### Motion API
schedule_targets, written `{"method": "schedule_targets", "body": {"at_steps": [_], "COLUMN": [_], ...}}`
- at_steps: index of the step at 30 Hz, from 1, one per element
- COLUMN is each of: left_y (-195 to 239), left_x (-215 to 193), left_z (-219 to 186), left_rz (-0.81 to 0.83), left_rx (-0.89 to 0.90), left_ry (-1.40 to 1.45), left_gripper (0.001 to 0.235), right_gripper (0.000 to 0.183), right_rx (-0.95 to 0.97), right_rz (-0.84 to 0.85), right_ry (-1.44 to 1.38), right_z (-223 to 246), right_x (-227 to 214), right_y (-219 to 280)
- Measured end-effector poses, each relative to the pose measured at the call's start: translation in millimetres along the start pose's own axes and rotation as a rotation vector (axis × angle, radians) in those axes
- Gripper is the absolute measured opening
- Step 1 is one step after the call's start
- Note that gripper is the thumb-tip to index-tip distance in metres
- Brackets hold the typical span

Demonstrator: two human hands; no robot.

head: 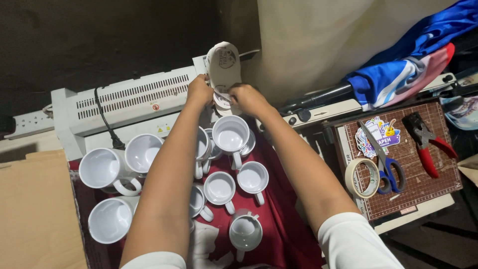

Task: The recorder is preparing ceramic mugs for printing by cleaning them with a cloth and taping transfer paper onto them.

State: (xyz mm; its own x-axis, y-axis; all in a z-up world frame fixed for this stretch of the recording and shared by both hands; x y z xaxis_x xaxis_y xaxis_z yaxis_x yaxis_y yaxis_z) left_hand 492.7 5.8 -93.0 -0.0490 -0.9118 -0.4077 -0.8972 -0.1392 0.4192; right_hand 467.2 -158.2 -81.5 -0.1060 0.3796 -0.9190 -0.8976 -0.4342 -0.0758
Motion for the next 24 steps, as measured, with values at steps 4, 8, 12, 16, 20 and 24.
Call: {"method": "schedule_targets", "body": {"at_steps": [4,8,12,16,20,24], "left_y": [-15.3,-2.0,108.8,184.4,235.9,278.4], "left_x": [3.4,-0.4,-2.2,4.7,-4.4,-9.7], "left_z": [17.3,-12.5,-75.0,-56.7,-7.3,39.2], "left_rz": [0.000,-0.160,0.168,0.446,0.541,0.492], "left_rx": [-0.021,0.406,0.126,0.053,0.220,0.219], "left_ry": [-0.045,-0.178,0.562,1.203,1.288,0.962], "left_gripper": [0.055,0.045,0.048,0.056,0.038,0.037], "right_gripper": [0.016,0.013,0.019,0.026,0.027,0.018], "right_rx": [0.083,0.136,-0.083,-0.225,-0.310,-0.198], "right_rz": [-0.028,-0.276,-0.655,-0.734,-0.616,-0.484], "right_ry": [-0.024,0.004,-0.014,0.021,-0.017,-0.199], "right_z": [4.9,25.6,100.9,150.7,182.8,171.6], "right_x": [-13.7,-72.6,-166.7,-176.1,-153.3,-123.4], "right_y": [3.1,25.1,93.4,172.9,233.1,274.1]}}
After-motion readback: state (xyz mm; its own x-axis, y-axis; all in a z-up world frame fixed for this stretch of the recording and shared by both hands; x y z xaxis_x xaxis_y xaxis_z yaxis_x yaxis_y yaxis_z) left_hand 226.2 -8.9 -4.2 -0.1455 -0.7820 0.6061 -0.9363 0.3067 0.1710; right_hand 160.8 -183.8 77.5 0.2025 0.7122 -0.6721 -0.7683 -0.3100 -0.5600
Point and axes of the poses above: each hand's wrist, its own y-axis away from the middle knuckle, its own x-axis out of the palm, z = x × y, the point moved 7 cm from there along -y, towards the middle knuckle, and after that the axes turned 10 degrees about y, right-handed, at the moved point
